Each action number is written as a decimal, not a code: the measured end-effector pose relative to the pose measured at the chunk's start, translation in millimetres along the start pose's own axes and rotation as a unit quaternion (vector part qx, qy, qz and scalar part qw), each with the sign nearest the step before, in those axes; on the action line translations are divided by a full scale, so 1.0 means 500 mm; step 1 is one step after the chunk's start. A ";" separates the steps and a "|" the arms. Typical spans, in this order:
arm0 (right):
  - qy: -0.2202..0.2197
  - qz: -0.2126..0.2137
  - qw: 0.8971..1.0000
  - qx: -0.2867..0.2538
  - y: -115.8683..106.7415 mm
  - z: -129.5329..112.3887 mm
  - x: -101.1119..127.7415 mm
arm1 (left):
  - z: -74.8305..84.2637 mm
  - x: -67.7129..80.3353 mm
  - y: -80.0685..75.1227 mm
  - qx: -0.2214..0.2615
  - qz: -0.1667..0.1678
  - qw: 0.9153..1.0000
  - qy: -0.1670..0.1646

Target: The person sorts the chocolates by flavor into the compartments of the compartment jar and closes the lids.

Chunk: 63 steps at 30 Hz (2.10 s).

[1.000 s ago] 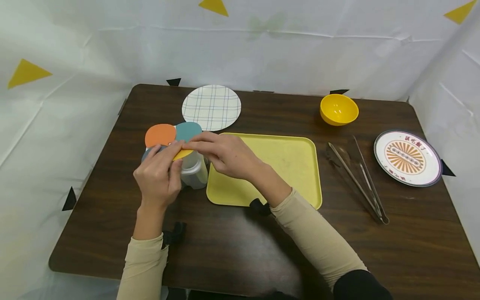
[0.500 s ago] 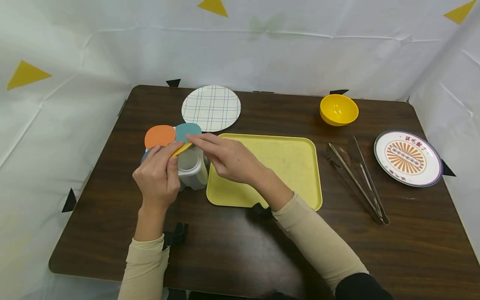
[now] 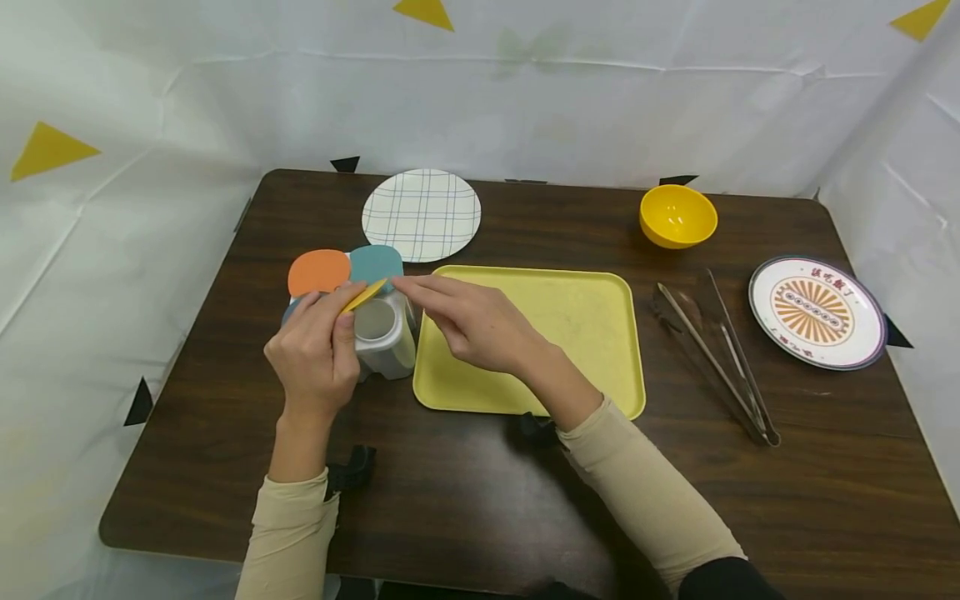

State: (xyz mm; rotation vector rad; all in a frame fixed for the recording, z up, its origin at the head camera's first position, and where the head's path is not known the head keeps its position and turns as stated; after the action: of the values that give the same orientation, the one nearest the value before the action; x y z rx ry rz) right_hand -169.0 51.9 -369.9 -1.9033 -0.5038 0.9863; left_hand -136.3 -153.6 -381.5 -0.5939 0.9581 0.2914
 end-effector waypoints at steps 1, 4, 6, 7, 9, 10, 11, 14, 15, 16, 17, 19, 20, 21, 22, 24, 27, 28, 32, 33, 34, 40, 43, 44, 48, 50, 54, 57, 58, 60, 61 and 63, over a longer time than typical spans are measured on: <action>0.003 0.000 1.000 0.001 -0.001 0.004 0.005 | 0.000 0.000 0.000 0.000 0.000 1.000 -0.001; 0.016 0.004 1.000 0.000 -0.006 0.019 0.023 | 0.000 -0.001 -0.001 0.000 0.003 1.000 -0.003; 0.031 0.007 0.999 0.001 -0.012 0.031 0.039 | 0.000 -0.001 -0.001 0.001 0.004 1.000 -0.004; 0.040 0.009 0.999 0.000 -0.016 0.038 0.048 | 0.000 -0.001 0.000 0.001 0.003 1.000 -0.004; 0.062 0.011 0.998 -0.003 -0.024 0.053 0.070 | 0.000 -0.001 0.000 0.003 0.003 1.000 -0.004; 0.075 0.013 0.997 0.000 -0.029 0.062 0.082 | 0.000 -0.001 0.000 0.004 0.003 1.000 -0.004; 0.089 0.014 0.996 0.002 -0.034 0.071 0.096 | 0.000 0.000 0.000 0.005 0.002 1.000 -0.004; 0.138 0.021 0.990 0.009 -0.053 0.101 0.141 | 0.000 0.000 0.000 0.006 0.003 1.000 -0.005; 0.157 0.023 0.987 0.015 -0.061 0.112 0.157 | 0.000 0.000 0.000 0.005 0.003 1.000 -0.005; 0.179 0.025 0.983 0.022 -0.069 0.122 0.174 | 0.000 0.000 -0.001 0.004 0.004 1.000 -0.005; 0.201 0.026 0.979 0.029 -0.078 0.132 0.192 | 0.000 0.000 -0.001 0.003 0.004 1.000 -0.005; 0.245 0.033 0.968 0.044 -0.096 0.152 0.228 | 0.001 0.000 -0.002 0.002 0.006 1.000 -0.005; 0.268 0.035 0.961 0.054 -0.105 0.160 0.246 | 0.001 0.000 -0.002 0.002 0.006 1.000 -0.005; 0.291 0.040 0.954 0.065 -0.113 0.168 0.264 | 0.002 0.000 -0.002 0.003 0.006 1.000 -0.004; 0.313 0.045 0.946 0.075 -0.122 0.175 0.283 | 0.002 -0.001 -0.001 0.004 0.005 1.000 -0.005; 0.352 0.055 0.930 0.092 -0.138 0.188 0.317 | 0.002 -0.001 -0.001 0.005 0.004 1.000 -0.004; 0.413 0.055 0.902 0.112 -0.161 0.201 0.364 | 0.002 -0.002 0.000 0.006 0.002 1.000 -0.004; 0.434 0.051 0.892 0.116 -0.168 0.204 0.379 | 0.002 -0.002 0.000 0.006 0.001 1.000 -0.005; 0.505 0.026 0.853 0.126 -0.186 0.219 0.436 | 0.002 -0.002 0.001 0.009 0.001 1.000 -0.005; 0.518 0.021 0.845 0.130 -0.188 0.222 0.448 | 0.002 -0.002 0.001 0.009 0.001 1.000 -0.006; 0.533 0.016 0.836 0.130 -0.190 0.225 0.460 | 0.002 -0.002 0.001 0.010 0.002 1.000 -0.006; 0.593 -0.026 0.796 0.117 -0.190 0.235 0.515 | 0.002 -0.001 0.002 0.009 0.004 1.000 -0.005; 0.604 -0.048 0.789 0.101 -0.180 0.242 0.534 | 0.001 -0.001 0.001 0.008 0.007 1.000 -0.004; 0.605 -0.054 0.789 0.097 -0.177 0.243 0.538 | 0.001 -0.001 0.002 0.007 0.007 1.000 -0.004; 0.608 -0.065 0.786 0.092 -0.171 0.247 0.548 | 0.002 -0.002 0.003 0.010 0.005 1.000 -0.003; 0.609 -0.064 0.785 0.095 -0.171 0.246 0.548 | 0.003 -0.002 0.004 0.011 0.004 1.000 -0.002; 0.615 -0.056 0.780 0.099 -0.172 0.243 0.549 | 0.002 -0.003 0.005 0.013 0.004 1.000 -0.002; 0.616 -0.051 0.780 0.099 -0.175 0.244 0.548 | 0.001 -0.003 0.003 0.012 0.008 1.000 -0.004; 0.615 -0.050 0.780 0.100 -0.176 0.245 0.548 | 0.001 -0.003 0.003 0.011 0.009 1.000 -0.005; 0.616 -0.051 0.780 0.099 -0.178 0.246 0.548 | 0.001 -0.004 0.002 0.011 0.011 1.000 -0.006; 0.617 -0.053 0.779 0.099 -0.178 0.246 0.548 | 0.001 -0.004 0.002 0.012 0.010 1.000 -0.006; 0.620 -0.057 0.776 0.099 -0.179 0.245 0.549 | 0.001 -0.004 0.003 0.013 0.007 1.000 -0.005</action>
State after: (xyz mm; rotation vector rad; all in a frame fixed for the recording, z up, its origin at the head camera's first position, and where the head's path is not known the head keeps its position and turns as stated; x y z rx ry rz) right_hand -98.7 348.4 -444.6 -1.8477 0.2767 -0.4062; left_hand -137.8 -152.2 -380.0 -0.5616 0.9544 0.2932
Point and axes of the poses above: each hand's wrist, its own x-axis away from the middle knuckle, its own y-axis out of the palm, z = x × y, the point moved 3 cm from there along -x, towards the middle knuckle, and after that the axes turned 11 degrees about x, right-handed, at the moved point
